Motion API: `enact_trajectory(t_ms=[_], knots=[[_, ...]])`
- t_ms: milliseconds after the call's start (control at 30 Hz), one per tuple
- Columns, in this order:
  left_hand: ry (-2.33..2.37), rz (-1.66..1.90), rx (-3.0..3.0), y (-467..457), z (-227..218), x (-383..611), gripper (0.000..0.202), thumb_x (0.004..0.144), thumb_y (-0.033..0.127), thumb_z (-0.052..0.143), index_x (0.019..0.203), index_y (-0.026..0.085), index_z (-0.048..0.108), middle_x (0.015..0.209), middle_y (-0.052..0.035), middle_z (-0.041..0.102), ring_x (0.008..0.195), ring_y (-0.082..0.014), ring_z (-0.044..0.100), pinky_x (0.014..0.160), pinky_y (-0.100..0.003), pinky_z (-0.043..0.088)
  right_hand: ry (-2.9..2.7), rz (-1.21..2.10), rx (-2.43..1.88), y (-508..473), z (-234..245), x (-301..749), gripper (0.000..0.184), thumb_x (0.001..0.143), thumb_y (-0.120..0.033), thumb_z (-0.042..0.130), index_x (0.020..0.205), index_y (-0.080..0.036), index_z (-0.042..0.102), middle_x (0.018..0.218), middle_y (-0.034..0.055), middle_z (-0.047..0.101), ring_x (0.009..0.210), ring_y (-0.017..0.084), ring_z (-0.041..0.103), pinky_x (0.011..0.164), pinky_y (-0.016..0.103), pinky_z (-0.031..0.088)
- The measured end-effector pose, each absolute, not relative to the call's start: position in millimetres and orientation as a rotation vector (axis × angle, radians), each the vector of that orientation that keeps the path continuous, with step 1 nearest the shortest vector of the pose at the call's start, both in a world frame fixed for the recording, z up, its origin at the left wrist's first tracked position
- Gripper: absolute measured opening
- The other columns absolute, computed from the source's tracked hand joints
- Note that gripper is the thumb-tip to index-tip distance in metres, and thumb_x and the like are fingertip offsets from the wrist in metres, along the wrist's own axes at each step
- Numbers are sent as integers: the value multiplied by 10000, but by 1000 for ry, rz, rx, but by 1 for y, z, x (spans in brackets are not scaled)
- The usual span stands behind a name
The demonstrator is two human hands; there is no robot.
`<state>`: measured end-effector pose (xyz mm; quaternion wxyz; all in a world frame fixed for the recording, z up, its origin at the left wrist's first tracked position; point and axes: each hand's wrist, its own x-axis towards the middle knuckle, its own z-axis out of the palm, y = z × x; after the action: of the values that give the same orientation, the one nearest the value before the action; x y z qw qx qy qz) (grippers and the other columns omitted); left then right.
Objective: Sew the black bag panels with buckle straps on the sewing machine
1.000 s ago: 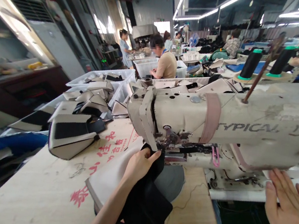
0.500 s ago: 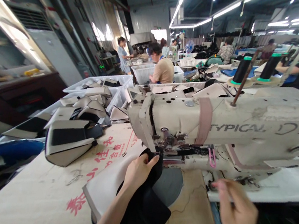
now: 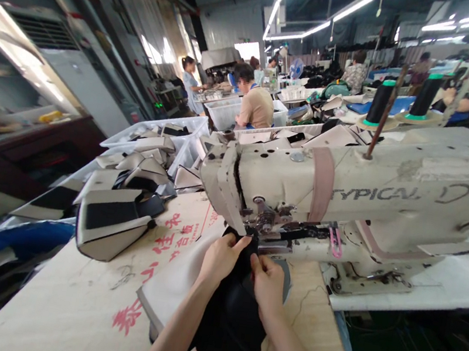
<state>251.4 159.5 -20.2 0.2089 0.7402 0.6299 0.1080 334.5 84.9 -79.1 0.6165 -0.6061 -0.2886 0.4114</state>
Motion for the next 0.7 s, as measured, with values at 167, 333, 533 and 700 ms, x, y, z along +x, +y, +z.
enact_trajectory(t_ms=[167,333,533,700], knots=[[1746,309,2052,172,-21,254,416,792,521,412,757,154,603,761,-91,662,730,-193,602,565,-234,353,-559,995,-1366,96,-72,333,414,708,-513,550,479,-181,458,401,-49,405,383,82,331,403,220,209],[1740,307,2040,177,-21,254,396,788,509,409,778,165,605,790,-92,669,766,-207,612,587,-240,372,-511,1042,-1361,99,-68,328,423,716,-549,531,517,-179,479,400,-37,442,345,86,367,364,211,243],[1747,314,2011,176,-22,253,456,782,577,362,769,191,604,786,-83,673,770,-211,617,592,-245,380,-745,1085,-1388,77,-62,363,424,720,-559,532,607,-155,590,494,15,553,420,129,497,407,225,357],[1768,300,2030,173,-24,253,486,775,604,334,714,191,582,759,-87,671,733,-221,613,573,-254,365,-912,378,-1739,9,-46,463,363,747,-502,535,855,-177,655,710,39,640,606,160,583,628,254,461]])
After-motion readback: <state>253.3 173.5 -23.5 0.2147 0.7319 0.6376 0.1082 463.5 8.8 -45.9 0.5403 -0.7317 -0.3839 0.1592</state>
